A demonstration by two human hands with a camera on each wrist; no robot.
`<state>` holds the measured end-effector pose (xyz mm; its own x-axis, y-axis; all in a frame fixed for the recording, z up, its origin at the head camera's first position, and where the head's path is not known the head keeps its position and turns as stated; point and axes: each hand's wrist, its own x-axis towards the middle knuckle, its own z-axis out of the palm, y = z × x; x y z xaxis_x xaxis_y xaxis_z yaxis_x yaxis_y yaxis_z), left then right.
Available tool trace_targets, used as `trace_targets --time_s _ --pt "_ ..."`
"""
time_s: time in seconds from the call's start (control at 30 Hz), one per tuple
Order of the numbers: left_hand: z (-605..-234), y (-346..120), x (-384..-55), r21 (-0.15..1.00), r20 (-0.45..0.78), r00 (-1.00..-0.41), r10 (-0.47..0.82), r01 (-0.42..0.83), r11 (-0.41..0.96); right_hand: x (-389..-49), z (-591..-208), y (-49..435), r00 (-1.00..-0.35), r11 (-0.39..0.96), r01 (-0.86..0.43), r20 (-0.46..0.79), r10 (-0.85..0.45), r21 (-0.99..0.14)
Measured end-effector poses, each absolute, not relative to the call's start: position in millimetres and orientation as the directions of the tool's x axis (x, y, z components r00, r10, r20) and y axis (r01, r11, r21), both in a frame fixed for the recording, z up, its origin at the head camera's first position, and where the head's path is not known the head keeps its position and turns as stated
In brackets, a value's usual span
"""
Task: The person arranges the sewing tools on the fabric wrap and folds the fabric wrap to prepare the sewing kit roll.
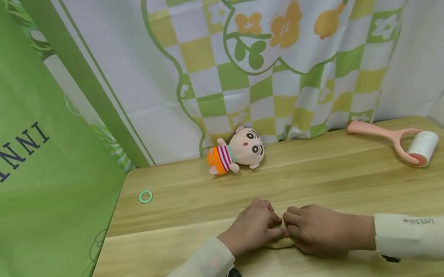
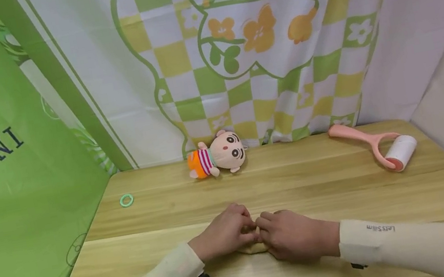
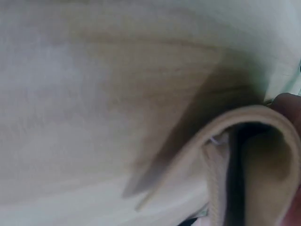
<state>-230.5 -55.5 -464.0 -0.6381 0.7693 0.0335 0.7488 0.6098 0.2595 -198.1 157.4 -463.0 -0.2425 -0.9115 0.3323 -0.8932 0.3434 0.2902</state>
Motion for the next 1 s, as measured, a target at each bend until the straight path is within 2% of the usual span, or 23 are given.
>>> trace_targets --time_s 0.17,0.5,0.63,0.73,0.83,1.0 --pt "-463 -53 -232 0.239 0.032 -0.631 0.775 0.758 0.607 -199 -464 160 -0.271 0.361 -0.895 0.324 -0.906 0.261" --pt "-462 -56 -232 0.227 0.02 -0.632 0.775 0.758 0.612 -204 -469 163 -0.245 0.33 -0.919 0.344 -0.906 0.214" --pt "-456 -52 -235 0.234 0.021 -0.639 0.769 0.751 0.617 -205 -465 169 -0.291 0.361 -0.917 0.334 -0.897 0.171" --pt "-457 -51 -236 0.239 0.02 -0.642 0.767 0.748 0.62 -204 -466 173 -0.361 0.406 -0.911 0.332 -0.871 0.073" --pt "-460 -51 -234 0.248 0.021 -0.644 0.765 0.744 0.62 -204 -468 177 -0.458 0.443 -0.888 0.311 -0.833 -0.121" --pt "-464 -49 -232 0.244 0.043 -0.63 0.776 0.759 0.603 -208 -465 183 -0.609 0.474 -0.759 0.23 -0.759 -0.447"
